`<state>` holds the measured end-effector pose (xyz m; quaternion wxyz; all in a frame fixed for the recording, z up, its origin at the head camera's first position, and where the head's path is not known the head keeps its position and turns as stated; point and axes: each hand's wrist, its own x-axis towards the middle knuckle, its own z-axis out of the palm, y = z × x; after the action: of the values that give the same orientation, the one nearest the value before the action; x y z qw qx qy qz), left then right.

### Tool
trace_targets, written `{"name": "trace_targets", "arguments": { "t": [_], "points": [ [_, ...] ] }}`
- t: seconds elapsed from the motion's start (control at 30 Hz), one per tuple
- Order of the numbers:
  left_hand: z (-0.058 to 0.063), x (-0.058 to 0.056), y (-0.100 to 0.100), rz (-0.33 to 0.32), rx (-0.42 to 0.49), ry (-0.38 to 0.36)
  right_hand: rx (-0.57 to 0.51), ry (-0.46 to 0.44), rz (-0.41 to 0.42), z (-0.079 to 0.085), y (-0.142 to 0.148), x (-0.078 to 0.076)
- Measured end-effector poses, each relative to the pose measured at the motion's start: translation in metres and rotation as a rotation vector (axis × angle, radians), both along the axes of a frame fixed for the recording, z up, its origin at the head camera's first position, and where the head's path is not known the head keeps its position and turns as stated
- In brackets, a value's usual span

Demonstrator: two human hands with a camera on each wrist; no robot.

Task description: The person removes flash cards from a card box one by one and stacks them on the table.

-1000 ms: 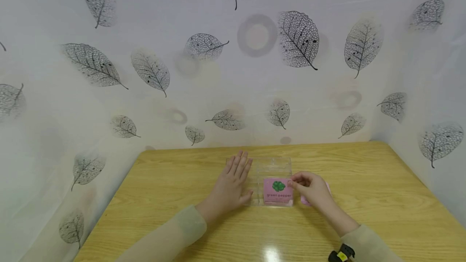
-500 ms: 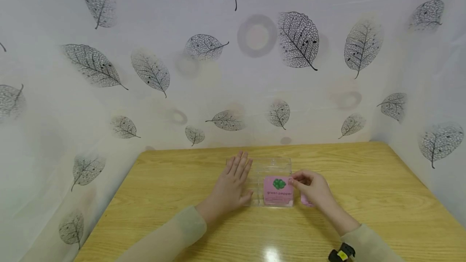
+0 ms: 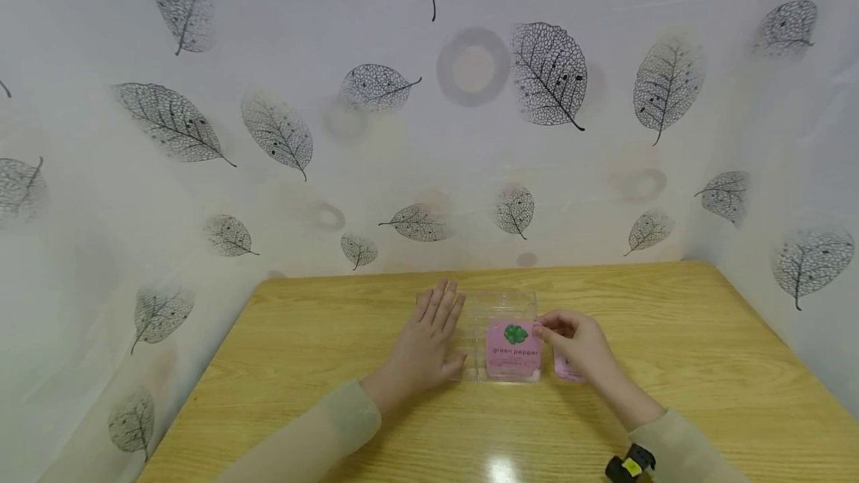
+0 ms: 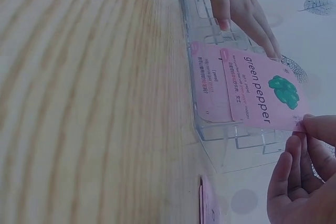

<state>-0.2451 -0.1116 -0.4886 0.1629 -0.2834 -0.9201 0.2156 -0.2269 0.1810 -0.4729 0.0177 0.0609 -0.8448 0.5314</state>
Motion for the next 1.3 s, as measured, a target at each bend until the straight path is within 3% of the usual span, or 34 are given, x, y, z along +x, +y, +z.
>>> {"name": "trace_targets", "arguments": {
  "t": [1.3],
  "points": [
    [0.002, 0.001, 0.001, 0.008, 0.001, -0.023, -0.050, -0.009, -0.044, 0.004, 0.012, -0.003]
  ]
}}
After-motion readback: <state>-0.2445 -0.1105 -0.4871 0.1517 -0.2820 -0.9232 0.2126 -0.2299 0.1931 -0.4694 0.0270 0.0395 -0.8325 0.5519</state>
